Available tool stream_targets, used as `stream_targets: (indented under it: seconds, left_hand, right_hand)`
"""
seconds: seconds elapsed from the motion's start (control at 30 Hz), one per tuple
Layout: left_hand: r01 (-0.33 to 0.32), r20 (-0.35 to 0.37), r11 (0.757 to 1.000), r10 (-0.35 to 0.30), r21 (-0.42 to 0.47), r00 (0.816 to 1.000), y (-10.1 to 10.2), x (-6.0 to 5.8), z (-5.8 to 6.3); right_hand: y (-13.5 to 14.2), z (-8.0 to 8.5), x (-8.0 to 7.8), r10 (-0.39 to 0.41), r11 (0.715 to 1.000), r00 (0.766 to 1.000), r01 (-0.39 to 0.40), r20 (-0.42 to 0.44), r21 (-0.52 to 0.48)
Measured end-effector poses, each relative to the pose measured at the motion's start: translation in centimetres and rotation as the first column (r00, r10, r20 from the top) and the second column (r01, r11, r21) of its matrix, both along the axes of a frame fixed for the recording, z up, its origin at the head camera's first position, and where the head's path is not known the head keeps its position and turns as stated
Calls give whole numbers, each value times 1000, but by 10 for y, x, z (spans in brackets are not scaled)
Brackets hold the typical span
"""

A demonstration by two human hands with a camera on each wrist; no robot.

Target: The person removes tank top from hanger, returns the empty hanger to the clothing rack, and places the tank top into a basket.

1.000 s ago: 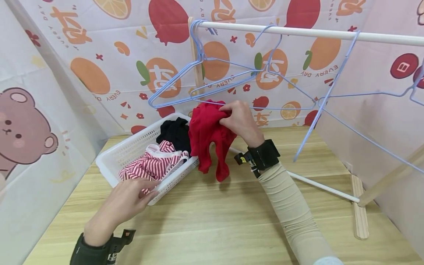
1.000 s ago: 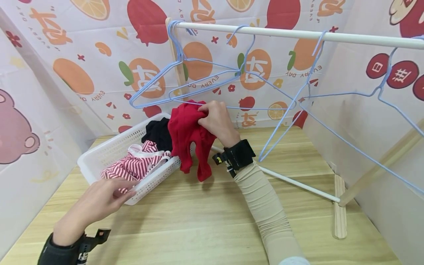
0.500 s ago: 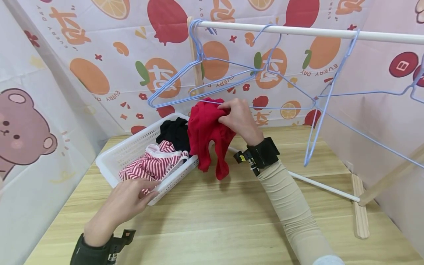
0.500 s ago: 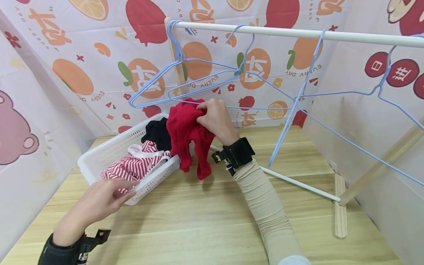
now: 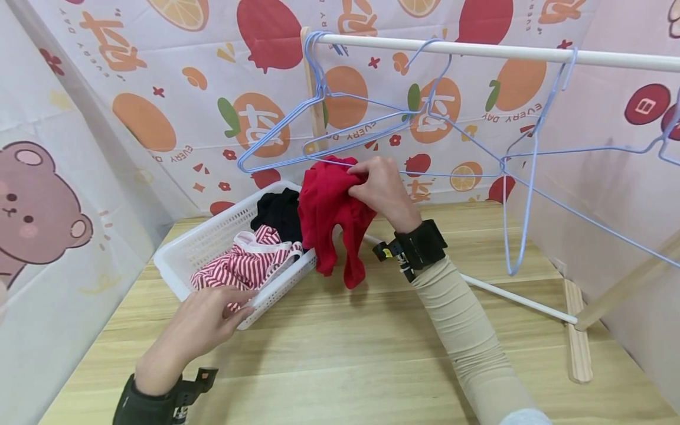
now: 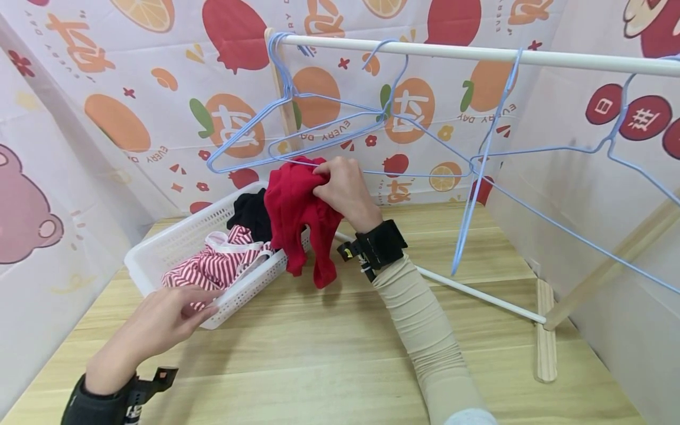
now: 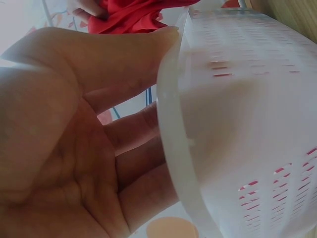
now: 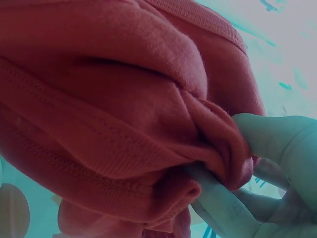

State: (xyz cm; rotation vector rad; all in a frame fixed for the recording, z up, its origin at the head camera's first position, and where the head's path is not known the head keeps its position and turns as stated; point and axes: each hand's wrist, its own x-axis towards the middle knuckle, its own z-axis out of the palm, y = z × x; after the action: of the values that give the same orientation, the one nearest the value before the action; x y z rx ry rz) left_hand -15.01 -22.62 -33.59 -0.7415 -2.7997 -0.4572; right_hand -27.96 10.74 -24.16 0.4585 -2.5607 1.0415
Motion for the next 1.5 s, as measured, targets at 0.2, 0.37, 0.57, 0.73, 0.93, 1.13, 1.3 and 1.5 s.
stream_targets:
  seconds: [0.2,0.37,0.57,0.73,0.93,1.13,1.3,1.5]
  left_hand:
    - [3,-6,1000,-3,2,1000,0,-1,1]
    - [0,-1,1000,0,0,1000,0,-1,2]
    - [-5,-2,1000,5,2,1000,1,-2,2]
    - [-5,-1,1000,5,0,1000,0,-2,2]
    - [-15,14,1000,15,2,1000,0,-2,1]
    - [-21,27,1000,21,-1,999,0,-1,2]
    - [-15,25,1000,15,1,1000,-1,-1,1]
    - [-10,23,1000,10,8,1000,-1,-1,0]
  right_hand:
    - [-1,-1,-2,-5,1000,1000,5,6,-5]
    - [-4,1,-3,-7,1000,1000,7,15,4]
    - [-7,5,-2,-13,999,1000,13,21,32]
    - [-10,5,-2,-13,999,1000,12,26,42]
    - [-12,6,-3,-5,999,999,4,36,36]
    - [-15,7,-2,3,999,999,-4,32,33]
    - [-20,9,-1,18,999,1000,-19,26,36]
    - [-26,11,-1,23,999,999,-24,42,35]
